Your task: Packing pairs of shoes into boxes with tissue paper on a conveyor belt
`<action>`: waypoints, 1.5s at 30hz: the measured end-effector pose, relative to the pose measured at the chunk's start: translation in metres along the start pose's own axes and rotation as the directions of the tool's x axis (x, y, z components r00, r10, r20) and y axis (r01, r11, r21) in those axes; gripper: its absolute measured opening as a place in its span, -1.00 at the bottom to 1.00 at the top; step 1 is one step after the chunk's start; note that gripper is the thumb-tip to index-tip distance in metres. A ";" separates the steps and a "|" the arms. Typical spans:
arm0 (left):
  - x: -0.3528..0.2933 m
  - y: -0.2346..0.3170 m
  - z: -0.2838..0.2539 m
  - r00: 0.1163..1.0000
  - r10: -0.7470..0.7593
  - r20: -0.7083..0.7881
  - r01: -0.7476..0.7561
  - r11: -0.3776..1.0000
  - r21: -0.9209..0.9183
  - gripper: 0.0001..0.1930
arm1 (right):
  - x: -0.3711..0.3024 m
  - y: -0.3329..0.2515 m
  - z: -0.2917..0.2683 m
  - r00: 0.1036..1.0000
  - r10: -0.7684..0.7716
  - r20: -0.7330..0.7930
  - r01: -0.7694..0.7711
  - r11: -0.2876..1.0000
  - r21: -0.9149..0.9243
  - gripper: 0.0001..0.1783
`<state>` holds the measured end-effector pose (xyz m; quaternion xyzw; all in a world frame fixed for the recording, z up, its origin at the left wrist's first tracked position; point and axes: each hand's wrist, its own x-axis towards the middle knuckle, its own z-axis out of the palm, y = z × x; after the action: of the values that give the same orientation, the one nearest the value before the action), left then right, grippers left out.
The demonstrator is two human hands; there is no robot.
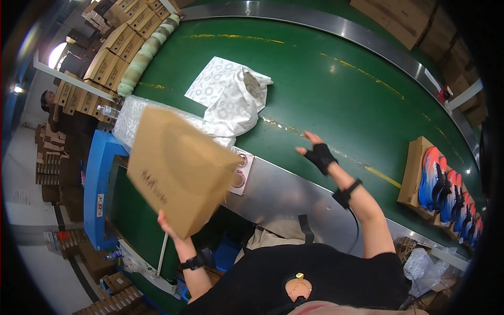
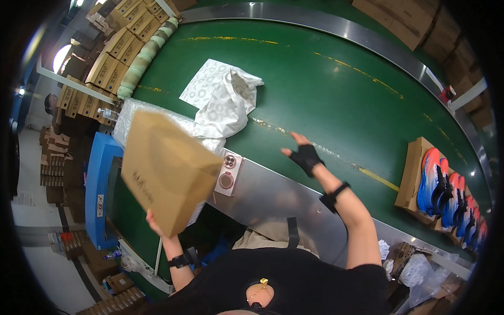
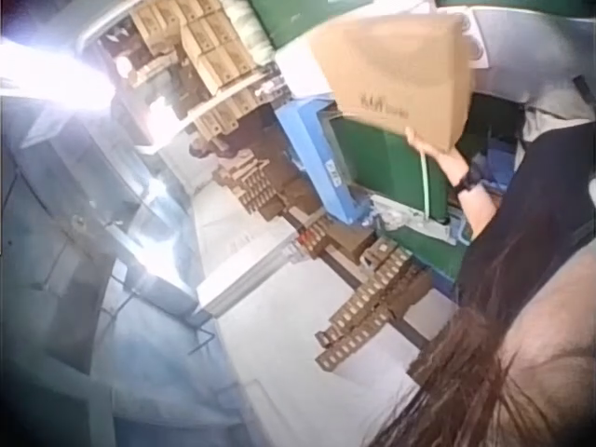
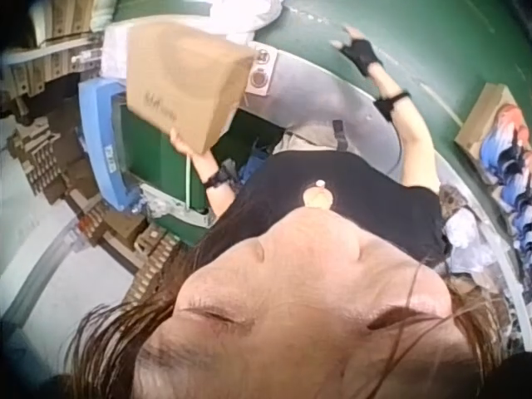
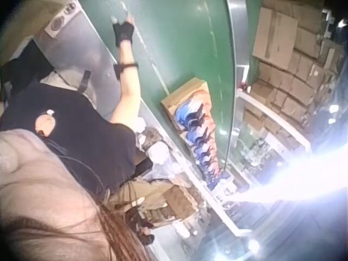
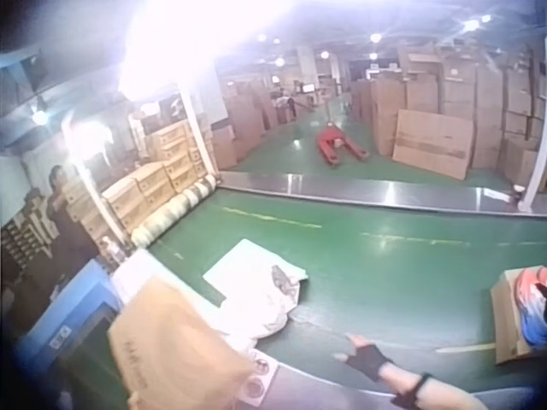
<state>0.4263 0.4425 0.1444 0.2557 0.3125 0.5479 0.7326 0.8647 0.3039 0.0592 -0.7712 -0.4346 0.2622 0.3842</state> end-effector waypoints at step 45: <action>-0.015 -0.249 0.202 0.596 -0.124 0.793 -0.780 0.142 0.609 -0.83 | -0.334 0.194 -0.204 0.140 0.967 -0.212 -0.007 0.216 0.976 -0.66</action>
<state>0.7328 0.3547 0.1044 0.8943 0.1997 0.2582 0.3061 0.9449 -0.1250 0.0394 -0.5872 0.3813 0.1250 0.7030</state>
